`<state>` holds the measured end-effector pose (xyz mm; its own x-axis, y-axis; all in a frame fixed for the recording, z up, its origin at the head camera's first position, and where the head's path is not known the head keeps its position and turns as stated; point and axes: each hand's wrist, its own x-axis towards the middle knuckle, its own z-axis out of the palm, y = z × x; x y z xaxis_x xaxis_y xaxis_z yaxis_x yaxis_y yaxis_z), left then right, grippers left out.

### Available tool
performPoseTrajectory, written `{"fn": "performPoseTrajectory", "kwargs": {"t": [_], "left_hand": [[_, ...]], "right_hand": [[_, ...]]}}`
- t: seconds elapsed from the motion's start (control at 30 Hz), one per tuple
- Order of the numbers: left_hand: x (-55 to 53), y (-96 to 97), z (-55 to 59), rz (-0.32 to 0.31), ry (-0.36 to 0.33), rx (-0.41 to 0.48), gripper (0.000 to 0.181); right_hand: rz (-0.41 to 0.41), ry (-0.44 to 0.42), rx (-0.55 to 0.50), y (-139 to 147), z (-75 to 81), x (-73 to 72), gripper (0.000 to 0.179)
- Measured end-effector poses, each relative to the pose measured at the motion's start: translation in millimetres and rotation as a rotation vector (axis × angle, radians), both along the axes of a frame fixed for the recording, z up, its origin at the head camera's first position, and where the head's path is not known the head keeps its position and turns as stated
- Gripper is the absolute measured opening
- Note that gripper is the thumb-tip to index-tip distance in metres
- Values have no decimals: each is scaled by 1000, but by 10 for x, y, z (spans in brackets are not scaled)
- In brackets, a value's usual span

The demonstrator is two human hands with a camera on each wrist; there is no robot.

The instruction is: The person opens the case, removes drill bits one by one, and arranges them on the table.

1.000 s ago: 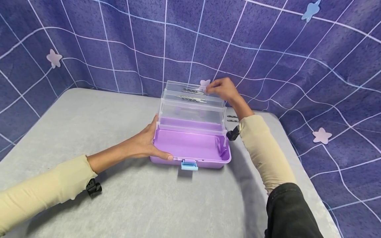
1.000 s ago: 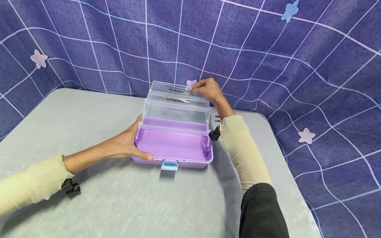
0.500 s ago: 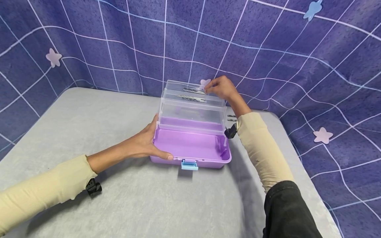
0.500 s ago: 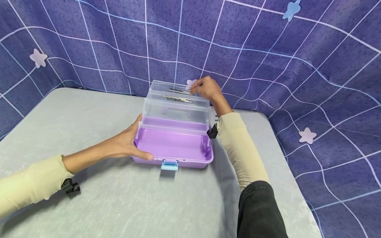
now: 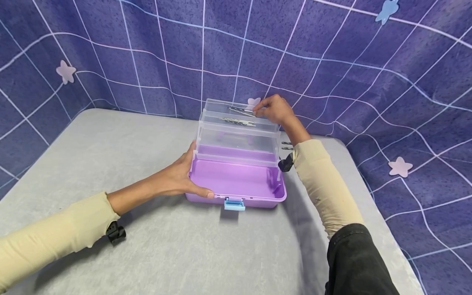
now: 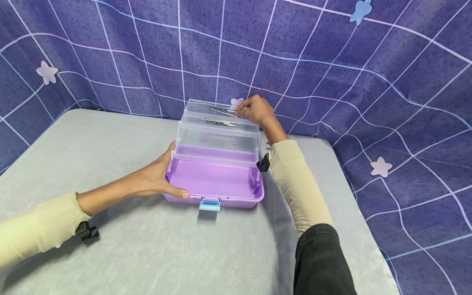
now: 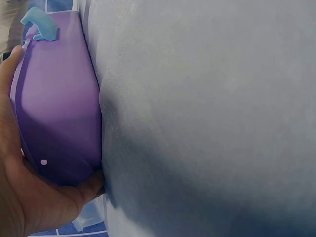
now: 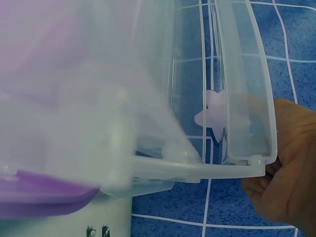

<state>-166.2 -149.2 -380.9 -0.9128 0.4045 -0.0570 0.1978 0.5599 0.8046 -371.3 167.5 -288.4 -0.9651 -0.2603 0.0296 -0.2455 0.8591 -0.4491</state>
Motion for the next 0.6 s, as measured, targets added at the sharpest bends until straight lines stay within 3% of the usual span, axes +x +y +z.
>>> {"fn": "performPoseTrajectory", "kwargs": {"t": [0.33, 0.6], "left_hand": [[-1, -10, -9, 2, -3, 19, 167], [-9, -6, -12, -3, 1, 17, 168]], "right_hand": [[65, 86, 67, -54, 14, 25, 25], [69, 69, 108, -76, 25, 32, 24]]}}
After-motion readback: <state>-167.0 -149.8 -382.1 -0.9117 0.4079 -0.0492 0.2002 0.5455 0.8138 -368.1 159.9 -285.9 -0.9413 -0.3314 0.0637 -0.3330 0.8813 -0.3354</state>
